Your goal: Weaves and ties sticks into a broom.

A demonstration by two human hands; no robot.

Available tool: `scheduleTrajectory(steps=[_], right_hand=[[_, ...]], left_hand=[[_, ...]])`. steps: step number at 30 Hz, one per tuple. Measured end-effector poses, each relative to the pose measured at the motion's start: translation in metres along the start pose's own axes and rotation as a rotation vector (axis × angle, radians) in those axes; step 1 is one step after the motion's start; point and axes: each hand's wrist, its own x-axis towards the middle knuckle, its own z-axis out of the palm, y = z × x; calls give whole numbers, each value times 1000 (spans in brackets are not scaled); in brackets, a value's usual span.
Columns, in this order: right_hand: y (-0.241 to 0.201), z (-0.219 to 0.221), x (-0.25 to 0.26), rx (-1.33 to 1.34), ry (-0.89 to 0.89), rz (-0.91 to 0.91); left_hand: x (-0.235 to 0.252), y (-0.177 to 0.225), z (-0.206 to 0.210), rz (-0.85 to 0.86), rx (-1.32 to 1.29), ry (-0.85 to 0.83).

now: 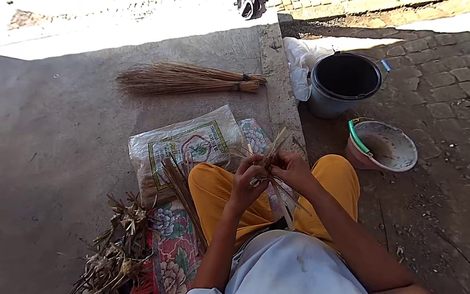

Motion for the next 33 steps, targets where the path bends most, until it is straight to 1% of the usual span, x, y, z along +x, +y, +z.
scheduleTrajectory(steps=[3,6,8,14,16,19,23,25,26,28,30,31,33], right_hand=[[-3,-6,-4,58,61,-108],[1,-8,-4,8,167,-369],[3,-7,-4,-92,217,-510],[10,3,-5,-351,390,-672],[11,4,-3,-398,414,-700],[12,4,-1,-479,387,-666],[15,4,0,-536,327,-587],[15,4,-3,-453,268,-484],[13,2,-4,-383,218,-407],[4,-5,-6,-250,87,-227],[-2,-12,-5,-141,-45,-92],[-3,-15,-5,-93,-108,-68],[-4,-21,-7,-3,-221,-133]], left_hand=[[-1,0,6,-161,-231,103],[5,7,9,-296,-433,147],[8,13,10,-366,-538,163],[11,34,18,-619,-671,244],[12,38,22,-666,-701,274],[14,44,26,-752,-733,297],[14,41,27,-816,-716,271],[12,39,25,-792,-694,250],[11,37,23,-753,-667,226],[9,33,19,-658,-577,165],[7,28,13,-600,-527,95],[6,26,10,-616,-562,68],[6,23,4,-732,-754,64]])
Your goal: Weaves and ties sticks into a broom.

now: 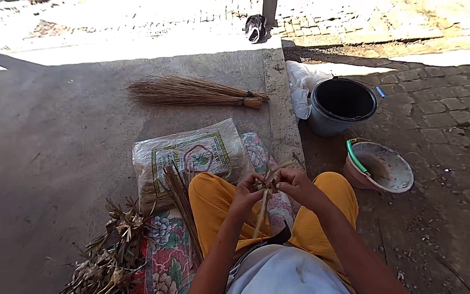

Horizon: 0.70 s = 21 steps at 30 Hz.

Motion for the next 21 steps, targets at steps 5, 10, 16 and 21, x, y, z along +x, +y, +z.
scheduleTrajectory(steps=[5,10,16,21], right_hand=[[-6,-8,-8,-19,20,-187],[-9,-3,-9,-243,269,-149],[3,10,-3,-247,342,-54],[7,18,4,-176,380,162]], left_hand=[[-1,4,3,74,-82,-38],[4,5,6,508,511,49],[7,-5,7,805,955,111],[5,-18,9,807,1037,121]])
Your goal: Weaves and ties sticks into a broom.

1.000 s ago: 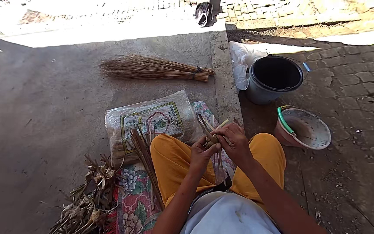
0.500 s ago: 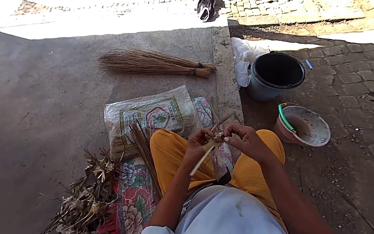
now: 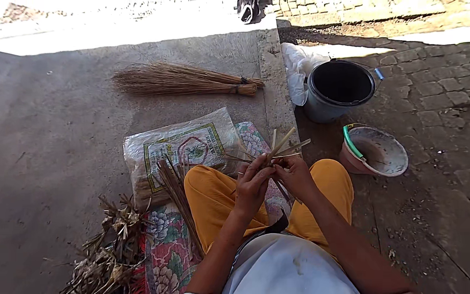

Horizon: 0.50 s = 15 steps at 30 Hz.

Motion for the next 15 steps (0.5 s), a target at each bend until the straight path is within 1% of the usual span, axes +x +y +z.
scheduleTrajectory(steps=[4,6,8,10,13,15], right_hand=[[1,4,4,-62,-55,61],[-3,-1,3,-83,-147,41],[-9,-10,2,-36,-247,-9],[-9,-15,1,37,-291,-52],[-14,-23,-2,141,-275,-96],[-19,-26,-6,185,-243,-103]], left_hand=[[-2,-4,2,-17,21,-24],[-3,-10,2,-86,-69,-28],[-4,-22,3,-235,-323,-32],[-4,-27,3,-343,-556,-57],[4,-21,0,-435,-756,-85],[7,-17,-4,-566,-929,-65]])
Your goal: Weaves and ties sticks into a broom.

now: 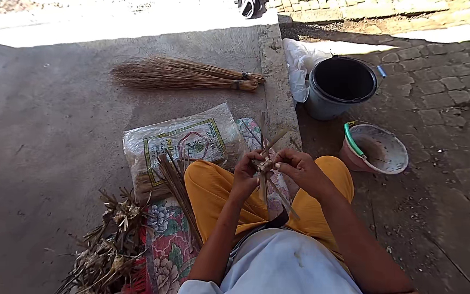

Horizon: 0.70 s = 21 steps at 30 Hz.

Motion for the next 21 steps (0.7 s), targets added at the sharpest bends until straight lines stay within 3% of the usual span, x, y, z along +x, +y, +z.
scheduleTrajectory(steps=[6,10,16,21], right_hand=[[14,-4,2,-66,38,5],[27,3,3,-134,32,-44],[22,11,1,135,43,-114],[25,7,2,137,-18,-137]], left_hand=[[2,13,-7,-212,-486,93],[4,11,-16,-237,-824,-59],[2,9,-13,-235,-863,-136],[0,8,-14,-240,-856,-135]])
